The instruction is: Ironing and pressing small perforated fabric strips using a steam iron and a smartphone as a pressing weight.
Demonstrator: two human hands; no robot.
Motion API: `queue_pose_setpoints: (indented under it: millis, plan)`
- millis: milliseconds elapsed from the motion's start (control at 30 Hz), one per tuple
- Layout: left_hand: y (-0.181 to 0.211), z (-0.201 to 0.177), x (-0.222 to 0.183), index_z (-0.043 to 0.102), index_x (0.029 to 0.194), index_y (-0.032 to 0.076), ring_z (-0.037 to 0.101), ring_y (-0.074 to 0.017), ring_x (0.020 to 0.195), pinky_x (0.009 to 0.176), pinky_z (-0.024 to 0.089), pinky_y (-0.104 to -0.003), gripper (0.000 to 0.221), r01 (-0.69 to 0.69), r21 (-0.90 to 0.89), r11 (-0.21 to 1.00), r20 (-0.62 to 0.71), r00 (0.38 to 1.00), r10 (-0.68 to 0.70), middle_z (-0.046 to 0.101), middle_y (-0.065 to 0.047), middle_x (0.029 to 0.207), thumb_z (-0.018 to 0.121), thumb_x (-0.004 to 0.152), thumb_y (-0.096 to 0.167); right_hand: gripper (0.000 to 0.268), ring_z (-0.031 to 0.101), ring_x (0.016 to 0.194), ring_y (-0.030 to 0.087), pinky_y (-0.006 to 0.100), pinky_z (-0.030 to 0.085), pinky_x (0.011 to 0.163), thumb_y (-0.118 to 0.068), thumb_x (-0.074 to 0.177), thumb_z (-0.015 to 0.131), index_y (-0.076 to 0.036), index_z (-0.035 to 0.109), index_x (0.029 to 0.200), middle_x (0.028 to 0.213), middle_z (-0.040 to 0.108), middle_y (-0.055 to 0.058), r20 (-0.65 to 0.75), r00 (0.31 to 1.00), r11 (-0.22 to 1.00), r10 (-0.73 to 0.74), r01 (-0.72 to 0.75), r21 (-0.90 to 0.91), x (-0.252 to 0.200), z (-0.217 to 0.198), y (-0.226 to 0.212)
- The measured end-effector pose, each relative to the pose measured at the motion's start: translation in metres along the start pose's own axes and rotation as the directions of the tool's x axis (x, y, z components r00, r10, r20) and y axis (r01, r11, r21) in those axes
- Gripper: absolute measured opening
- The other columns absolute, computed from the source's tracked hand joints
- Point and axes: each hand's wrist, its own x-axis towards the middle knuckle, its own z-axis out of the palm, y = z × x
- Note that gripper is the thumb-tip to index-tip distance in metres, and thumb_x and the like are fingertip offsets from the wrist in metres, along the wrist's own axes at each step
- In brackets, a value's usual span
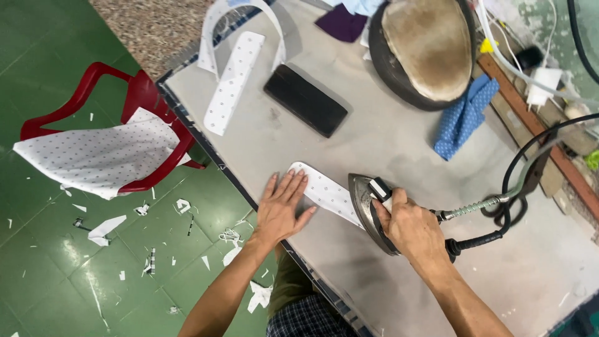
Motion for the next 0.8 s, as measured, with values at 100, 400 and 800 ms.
queue_pose_setpoints:
  millis: [100, 400, 800]
  plan:
    - [-0.002, 0.001, -0.001, 0.053, 0.148, 0.012, 0.039, -0.0235, 0.149, 0.127, 0.014, -0.050, 0.071, 0.007, -0.025, 1.000, -0.009, 1.000, -0.007, 0.050, -0.008, 0.157, 0.051, 0.097, 0.061, 0.052, 0.077, 0.072, 0.036, 0.049, 0.062, 0.070, -0.058, 0.100, 0.042, -0.009, 0.053, 0.108, 0.071, 0.073, 0.014, 0.105, 0.993, 0.997, -0.056, 0.061, -0.042, 0.010, -0.012, -0.003]
    - [0.000, -0.002, -0.001, 0.053, 0.148, 0.011, 0.042, -0.0218, 0.148, 0.126, 0.017, -0.048, 0.070, 0.020, -0.072, 0.997, -0.069, 0.997, -0.025, 0.051, -0.008, 0.156, 0.054, 0.097, 0.058, 0.045, 0.078, 0.080, 0.040, 0.051, 0.061, 0.075, -0.049, 0.101, 0.045, -0.007, 0.054, 0.114, 0.076, 0.076, 0.022, 0.200, 0.960, 0.980, -0.195, 0.183, 0.076, 0.017, -0.057, -0.021]
    - [-0.003, -0.003, -0.003, 0.049, 0.149, 0.002, 0.040, -0.0333, 0.148, 0.123, 0.028, -0.048, 0.078, -0.007, -0.068, 0.998, -0.199, 0.980, -0.007, 0.045, -0.020, 0.158, 0.065, 0.092, 0.052, 0.045, 0.078, 0.082, 0.041, 0.051, 0.061, 0.075, -0.052, 0.101, 0.047, -0.008, 0.055, 0.109, 0.080, 0.076, 0.022, 0.176, 0.958, 0.967, -0.228, 0.201, 0.155, 0.013, -0.053, -0.017]
